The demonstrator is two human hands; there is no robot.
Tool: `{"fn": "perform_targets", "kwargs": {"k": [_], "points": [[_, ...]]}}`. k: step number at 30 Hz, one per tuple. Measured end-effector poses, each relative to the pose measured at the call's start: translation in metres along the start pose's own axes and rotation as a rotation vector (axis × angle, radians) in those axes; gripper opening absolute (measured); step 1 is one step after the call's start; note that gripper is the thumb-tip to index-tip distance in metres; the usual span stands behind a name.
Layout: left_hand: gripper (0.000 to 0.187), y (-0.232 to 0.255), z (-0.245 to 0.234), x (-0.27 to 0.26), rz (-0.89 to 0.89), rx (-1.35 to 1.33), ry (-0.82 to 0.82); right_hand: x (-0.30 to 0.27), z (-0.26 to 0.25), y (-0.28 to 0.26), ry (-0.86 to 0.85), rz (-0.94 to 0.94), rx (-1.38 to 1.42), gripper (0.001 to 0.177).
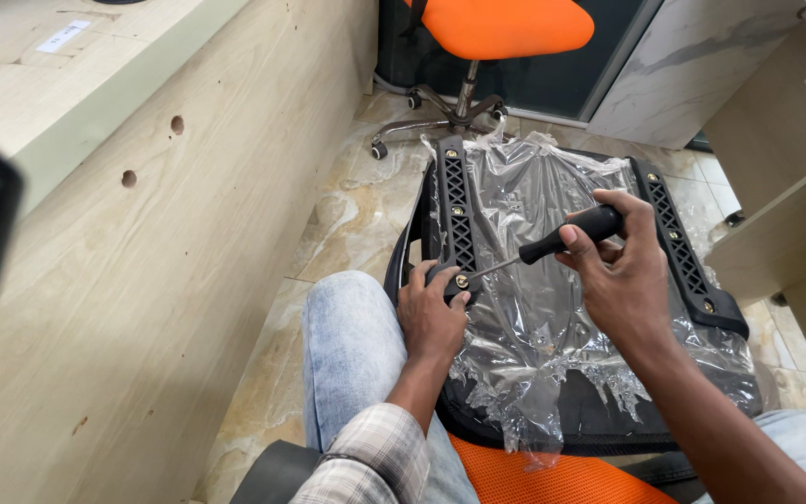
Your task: The person disassembles an office chair by removing the base with wheels from the gas lift and then detaching the seat plate from the base using a screwdriver. The parts are placed on the floor.
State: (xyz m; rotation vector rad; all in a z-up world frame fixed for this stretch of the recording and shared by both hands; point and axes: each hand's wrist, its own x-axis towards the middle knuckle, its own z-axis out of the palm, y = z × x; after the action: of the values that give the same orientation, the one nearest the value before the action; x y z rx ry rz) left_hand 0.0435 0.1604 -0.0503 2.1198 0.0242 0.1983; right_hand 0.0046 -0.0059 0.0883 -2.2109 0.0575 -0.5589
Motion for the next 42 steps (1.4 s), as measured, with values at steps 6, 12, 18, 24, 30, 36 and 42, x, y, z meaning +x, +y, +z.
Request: {"fn": "perform_targets", "kwargs": {"k": [6,12,18,24,30,36,42], "points": [[0.033,0.002,-0.002,0.001,-0.018,0.008,-0.023,0.007,0.011,-0.001,0.012,-0.012,-0.077,0.047],[0.027,0.003,-0.002,0.001,-0.013,0.015,0.008,0.015,0.016,-0.005,-0.013,-0.102,-0.219,0.045],[0.023,0.001,0.001,0.002,-0.003,-0.023,0.042,0.019,0.02,-0.011,-0.027,-0.199,-0.313,0.05],[0.018,0.002,0.003,0.002,0.002,0.013,0.097,0.016,0.018,-0.026,-0.057,-0.316,-0.367,0.052],[0.018,0.004,0.004,0.003,0.04,0.11,0.097,0.02,0.014,-0.047,-0.133,-0.117,-0.497,0.053],[0.016,0.004,0.006,0.002,0.035,0.122,0.087,0.032,0.02,-0.063,-0.297,0.078,-0.625,0.052],[0.02,-0.001,0.006,0.004,-0.018,0.054,0.063,0.042,0.027,-0.065,-0.346,0.054,-0.51,0.043]]}}
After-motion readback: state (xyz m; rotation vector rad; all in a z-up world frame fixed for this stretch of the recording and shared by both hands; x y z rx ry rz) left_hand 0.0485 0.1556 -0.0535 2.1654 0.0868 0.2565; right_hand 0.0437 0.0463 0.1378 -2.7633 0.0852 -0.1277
